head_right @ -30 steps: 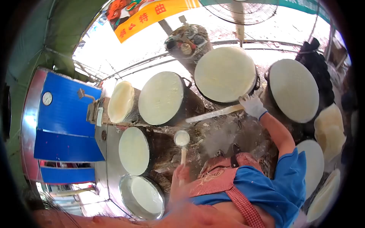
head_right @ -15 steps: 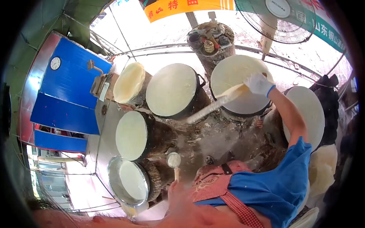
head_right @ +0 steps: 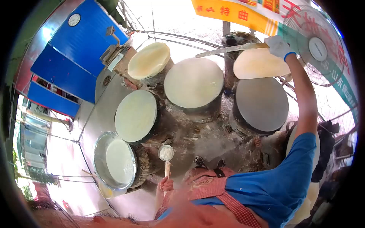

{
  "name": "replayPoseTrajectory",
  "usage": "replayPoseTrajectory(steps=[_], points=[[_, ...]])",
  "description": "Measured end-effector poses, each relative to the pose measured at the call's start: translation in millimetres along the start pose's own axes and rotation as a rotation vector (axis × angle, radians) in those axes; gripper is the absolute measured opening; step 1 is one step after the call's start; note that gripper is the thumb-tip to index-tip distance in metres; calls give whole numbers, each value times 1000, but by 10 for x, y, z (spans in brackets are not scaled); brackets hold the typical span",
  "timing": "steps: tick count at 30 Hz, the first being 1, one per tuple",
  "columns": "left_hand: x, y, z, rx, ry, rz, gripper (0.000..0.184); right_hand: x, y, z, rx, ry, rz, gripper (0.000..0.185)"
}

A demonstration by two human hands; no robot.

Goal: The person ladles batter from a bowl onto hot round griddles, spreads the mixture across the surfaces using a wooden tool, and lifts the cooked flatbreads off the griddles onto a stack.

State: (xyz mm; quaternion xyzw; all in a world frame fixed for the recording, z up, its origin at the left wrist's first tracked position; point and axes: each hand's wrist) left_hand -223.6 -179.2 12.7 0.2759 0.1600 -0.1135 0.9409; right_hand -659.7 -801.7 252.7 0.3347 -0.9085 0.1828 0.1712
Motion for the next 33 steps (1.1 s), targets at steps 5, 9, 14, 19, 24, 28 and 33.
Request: replayPoseTrajectory(steps=[5,9,14,19,24,28,33], points=[[315,269,-34,118,6,169,30,-259,-822,-326,24,107,-95,14],[601,475,35,77,36,147,29,-603,-1567,-673,31,122,-158,13],[760,641,-58,-199,99,-40,28,-1549,-2566,-1093,-69,40,-146,21],[513,608,10,-381,183,1,36,-2512,-3746,-1214,-45,-247,-237,21],[387,199,-214,-396,122,335,35,-3318,-5151,-858,-320,-898,-166,7],[147,-95,-473,-433,416,443,35,-3650,-5868,-148,-469,-1560,131,16],[112,-329,-170,-285,401,616,23,-3979,-6282,1460,-505,-1761,293,26]])
Point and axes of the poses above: each hand's wrist, its own y-axis away from the middle knuckle, its own z-axis out of the palm, x = y × z, and after that the axes turned 2 degrees about -z, right-handed
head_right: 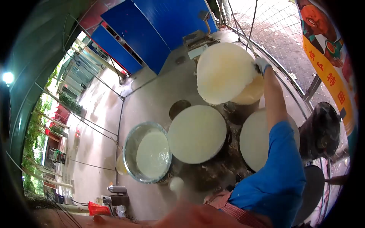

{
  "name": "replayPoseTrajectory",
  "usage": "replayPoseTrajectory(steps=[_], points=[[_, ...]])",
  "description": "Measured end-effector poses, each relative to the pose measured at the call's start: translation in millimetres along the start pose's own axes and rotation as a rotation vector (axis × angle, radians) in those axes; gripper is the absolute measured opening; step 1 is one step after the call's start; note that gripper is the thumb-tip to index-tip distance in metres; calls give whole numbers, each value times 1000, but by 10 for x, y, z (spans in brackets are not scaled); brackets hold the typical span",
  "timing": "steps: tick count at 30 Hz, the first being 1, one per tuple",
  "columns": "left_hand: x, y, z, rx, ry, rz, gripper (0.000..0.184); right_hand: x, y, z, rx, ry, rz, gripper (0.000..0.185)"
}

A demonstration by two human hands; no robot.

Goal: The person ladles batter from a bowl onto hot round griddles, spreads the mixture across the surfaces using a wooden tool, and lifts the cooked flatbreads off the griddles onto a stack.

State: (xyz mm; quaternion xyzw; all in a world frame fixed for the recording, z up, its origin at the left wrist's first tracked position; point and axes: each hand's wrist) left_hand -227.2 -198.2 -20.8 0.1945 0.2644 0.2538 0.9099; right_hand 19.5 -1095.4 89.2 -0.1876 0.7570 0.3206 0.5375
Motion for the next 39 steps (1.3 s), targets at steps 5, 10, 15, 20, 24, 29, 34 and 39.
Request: replayPoseTrajectory(steps=[5,10,15,20,24,29,34,39], points=[[-193,-357,332,71,-90,109,13,1168,4,44,315,-228,57,20],[-268,-526,622,112,-175,129,12,1665,79,160,446,-223,149,19],[-250,-543,740,93,-197,82,20,1363,495,39,517,142,131,36],[-303,-317,1046,24,-109,22,32,1868,654,298,471,619,23,42],[-63,-205,1309,-76,-59,-45,42,1210,2084,712,272,339,-64,30],[646,39,1516,-160,3,-164,34,1386,3642,1711,137,135,-58,16],[1783,491,1686,-25,-52,-313,27,1963,3986,2487,246,371,-21,25],[2206,1082,1928,104,-183,-136,40,2251,3007,2775,351,558,-114,33]])
Point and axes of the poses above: each hand's wrist, its own y-axis away from the middle knuckle, its own z-axis out of the palm, x = y × z, and after that the axes turned 2 degrees about -z, right-handed
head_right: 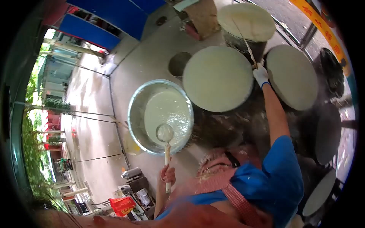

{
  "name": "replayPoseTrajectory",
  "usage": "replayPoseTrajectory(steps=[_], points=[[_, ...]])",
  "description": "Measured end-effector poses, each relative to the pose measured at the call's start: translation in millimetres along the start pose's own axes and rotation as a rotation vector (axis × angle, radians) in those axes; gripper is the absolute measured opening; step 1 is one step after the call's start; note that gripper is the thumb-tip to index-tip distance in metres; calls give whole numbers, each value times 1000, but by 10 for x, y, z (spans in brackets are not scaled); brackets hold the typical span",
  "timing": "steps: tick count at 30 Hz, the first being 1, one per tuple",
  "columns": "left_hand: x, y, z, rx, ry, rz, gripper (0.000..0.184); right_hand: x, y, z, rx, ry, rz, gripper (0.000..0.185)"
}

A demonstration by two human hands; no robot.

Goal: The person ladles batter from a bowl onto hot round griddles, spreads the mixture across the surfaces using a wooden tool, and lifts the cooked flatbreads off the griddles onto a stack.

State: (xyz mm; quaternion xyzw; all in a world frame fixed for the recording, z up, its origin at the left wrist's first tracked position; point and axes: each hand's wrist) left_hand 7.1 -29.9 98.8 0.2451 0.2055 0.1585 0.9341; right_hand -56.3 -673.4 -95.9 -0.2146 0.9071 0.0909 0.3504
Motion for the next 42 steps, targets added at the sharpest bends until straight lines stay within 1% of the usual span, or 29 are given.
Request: replayPoseTrajectory(steps=[1,3,5,7,9,11,13,14,17,19,20,21,23,24,26,27,28,29,30,31,32,33,34,35,36,38,39,40,42], points=[[1,65,-91,-28,-18,8,38,29,-219,82,-42,51,-37,33],[3,196,-278,-84,-54,26,36,324,-625,494,209,248,-289,29],[-135,241,-437,-244,-59,-12,32,176,-776,361,-69,261,-227,24],[-285,316,-807,-213,39,85,38,161,-936,318,-279,-5,-129,19],[-395,360,-1132,-223,92,115,44,235,-1036,410,-348,-98,-14,16],[-376,311,-1427,-291,95,54,43,386,-956,600,8,106,-167,17],[-205,370,-1735,-185,18,29,42,-60,-680,149,-301,76,-46,24],[-99,429,-1864,-113,-18,28,42,-169,-505,49,-312,71,-35,25],[-96,583,-1778,106,84,208,41,-69,-136,86,-214,27,15,35],[-112,500,-1411,96,63,233,41,-64,142,25,-191,38,104,37],[-81,458,-1116,21,-24,169,42,-47,347,32,-176,39,152,39],[69,498,-1137,-17,-67,122,33,48,564,171,-53,32,123,37],[369,574,-1175,-97,-160,34,26,-190,1203,134,-42,40,109,35],[453,611,-955,3,-190,52,26,-359,1558,229,-25,51,175,34],[762,590,-754,-25,-165,-67,33,-896,2218,538,-15,-3,310,34],[945,567,-759,-149,-100,-196,36,-1105,2481,737,-28,-69,378,34],[1075,609,-725,-263,-30,-316,39,-1309,2680,1104,-25,-179,327,36],[1190,691,-692,-255,-28,-347,40,-1470,2765,1429,-126,-227,347,39],[1263,778,-604,-244,-25,-376,41,-2033,2883,1468,-228,-271,368,41],[1347,869,-548,-235,-23,-405,42,-2536,2912,1446,-189,-395,215,45],[1429,974,-549,-171,4,-386,43,-2328,2693,2262,-124,-766,-58,45],[1353,1087,-326,57,20,-253,43,-2613,2582,2194,-264,-572,83,37],[1300,1131,-215,111,29,-179,42,-2778,2495,2171,-385,-583,85,33],[1292,1184,-201,137,-4,-117,29,-2847,2534,2167,-510,-598,90,29],[1285,1239,-190,165,-37,-56,18,-2775,2677,2080,-471,-451,-52,28],[1272,1282,-264,165,-111,12,25,-2412,3017,1804,-397,-153,-362,25],[1272,1298,-294,180,-114,35,25,-2073,3289,1667,-376,-152,-391,26],[1265,1287,-330,221,-43,34,15,-1661,3567,1468,-387,-85,-430,27],[1179,1242,-415,244,69,14,36,-691,4109,975,-579,187,-278,25]])
Point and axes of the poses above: each hand's wrist, its own y-axis away from the middle knuckle, its own z-axis out of the palm, x = y × z, and after that the axes turned 2 degrees about -z, right-handed
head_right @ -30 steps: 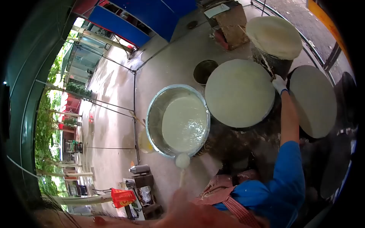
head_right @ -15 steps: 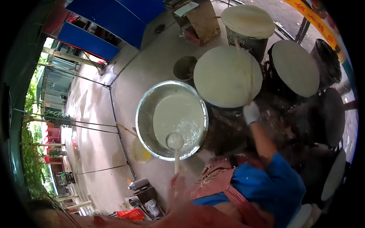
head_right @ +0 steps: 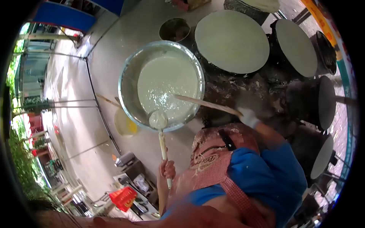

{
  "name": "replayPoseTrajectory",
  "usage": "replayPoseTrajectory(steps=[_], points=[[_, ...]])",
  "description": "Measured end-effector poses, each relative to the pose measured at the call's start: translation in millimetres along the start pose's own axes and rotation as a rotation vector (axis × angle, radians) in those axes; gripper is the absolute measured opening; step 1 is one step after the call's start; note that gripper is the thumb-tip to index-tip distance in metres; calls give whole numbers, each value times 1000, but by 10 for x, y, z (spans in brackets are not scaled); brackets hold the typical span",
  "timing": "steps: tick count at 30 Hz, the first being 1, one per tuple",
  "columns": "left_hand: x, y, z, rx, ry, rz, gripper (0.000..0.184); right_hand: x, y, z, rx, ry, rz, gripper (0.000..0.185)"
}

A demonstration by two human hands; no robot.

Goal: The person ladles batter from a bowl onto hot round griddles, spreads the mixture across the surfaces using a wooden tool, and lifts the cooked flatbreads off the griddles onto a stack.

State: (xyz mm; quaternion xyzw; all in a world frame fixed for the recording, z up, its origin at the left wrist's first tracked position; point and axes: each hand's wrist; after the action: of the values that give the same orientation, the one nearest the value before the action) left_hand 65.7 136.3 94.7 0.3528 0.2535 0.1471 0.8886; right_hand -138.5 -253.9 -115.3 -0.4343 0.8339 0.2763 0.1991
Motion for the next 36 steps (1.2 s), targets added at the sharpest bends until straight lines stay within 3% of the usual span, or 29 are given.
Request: replayPoseTrajectory(steps=[2,4,5,9,11,14,15,19,24,36], points=[[-164,-172,-50,-43,39,-16,34,906,904,-223,-196,163,79,19],[-392,-330,-42,-76,23,6,30,1186,1035,-412,-211,266,131,15],[-484,-404,-38,-112,-2,33,21,1293,956,-420,-247,300,103,17],[-788,-711,-118,-301,22,-51,39,1440,155,-332,-429,469,25,23],[-956,-751,-133,-359,61,-43,42,1459,-289,-66,-457,581,-131,21],[-944,-697,-335,-210,-12,-52,40,1588,-956,644,-586,893,-281,20],[-952,-628,-409,-119,-80,-7,40,2058,-1233,1250,-570,922,-305,21],[-905,-406,-672,247,-421,131,38,1709,-1973,1476,-502,943,-282,21],[-848,-237,-934,584,-690,142,35,1598,-2605,1736,-390,938,-222,21],[-606,-221,-848,711,-873,119,30,1747,-2488,1766,-294,874,-192,21]])
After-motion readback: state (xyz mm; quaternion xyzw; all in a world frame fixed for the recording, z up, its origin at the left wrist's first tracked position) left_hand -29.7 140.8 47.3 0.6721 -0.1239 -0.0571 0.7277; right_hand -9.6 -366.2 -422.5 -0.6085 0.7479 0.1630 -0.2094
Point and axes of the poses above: each hand's wrist, its own y-axis away from the middle knuckle, its own z-axis out of the palm, x = y × z, and after that the axes turned 2 degrees about -z, right-handed
